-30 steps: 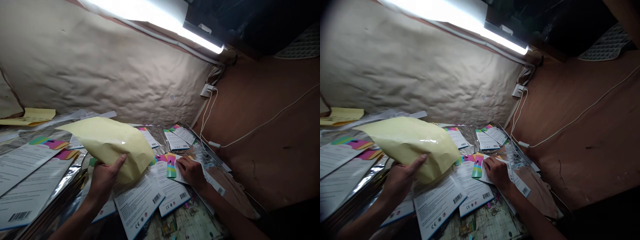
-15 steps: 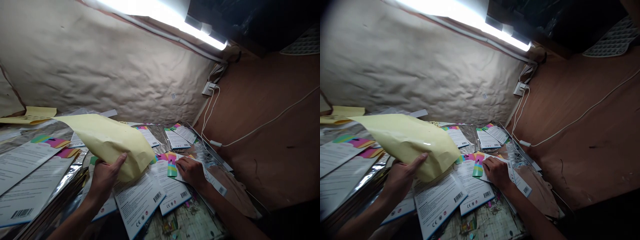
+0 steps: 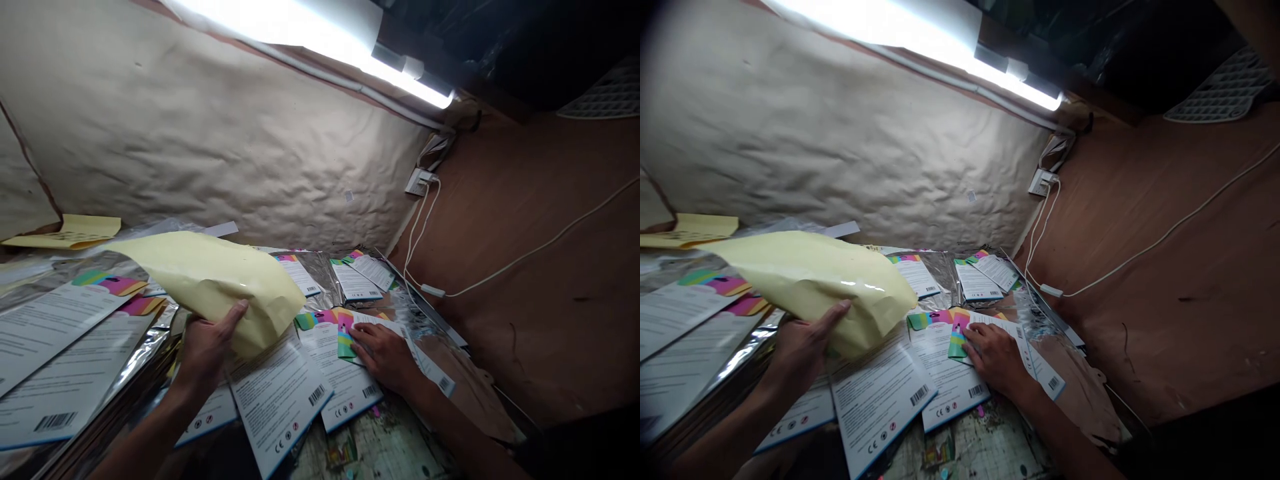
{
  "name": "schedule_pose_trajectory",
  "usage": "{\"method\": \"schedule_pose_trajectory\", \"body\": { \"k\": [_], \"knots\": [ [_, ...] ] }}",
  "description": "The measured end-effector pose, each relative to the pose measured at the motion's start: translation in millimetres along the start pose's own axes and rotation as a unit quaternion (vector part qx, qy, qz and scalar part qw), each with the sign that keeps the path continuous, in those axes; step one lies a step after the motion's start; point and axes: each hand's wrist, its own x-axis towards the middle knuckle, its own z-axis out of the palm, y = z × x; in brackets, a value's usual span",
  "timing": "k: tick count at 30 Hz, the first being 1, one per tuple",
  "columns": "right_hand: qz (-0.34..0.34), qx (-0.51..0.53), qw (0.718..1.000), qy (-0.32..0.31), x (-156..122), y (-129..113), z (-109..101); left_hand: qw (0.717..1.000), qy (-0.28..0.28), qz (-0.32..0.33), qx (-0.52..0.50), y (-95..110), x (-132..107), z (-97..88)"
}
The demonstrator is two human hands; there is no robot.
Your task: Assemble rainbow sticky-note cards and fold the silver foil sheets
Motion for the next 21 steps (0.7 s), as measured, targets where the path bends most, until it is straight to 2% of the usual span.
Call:
{"method": "schedule_pose_trajectory", "body": {
  "k": [5, 8, 12, 18, 21],
  "knots": [
    [0.05, -0.034, 0.998, 0.009, -6.9, 18.2, 4.7, 0.983, 0.093, 0.033, -0.152, 17.4, 8.6, 5.1],
    [0.069, -0.049, 0.996, -0.026, -5.5, 28.4, 2.6, 0.966, 0.142, 0.067, -0.205, 22.9, 19.4, 3.3],
    [0.07, -0.067, 0.992, -0.082, -6.5, 31.6, 9.1, 0.952, 0.177, 0.082, -0.235, 22.9, 32.4, -3.7],
    [0.068, -0.08, 0.993, -0.05, -19.0, 40.4, 39.5, 0.959, 0.158, 0.031, -0.233, 20.8, 34.2, -7.8],
    [0.084, -0.027, 0.995, -0.044, -15.5, 45.7, 35.3, 0.966, 0.118, -0.016, -0.228, 17.0, 32.7, -7.5]
  ]
}}
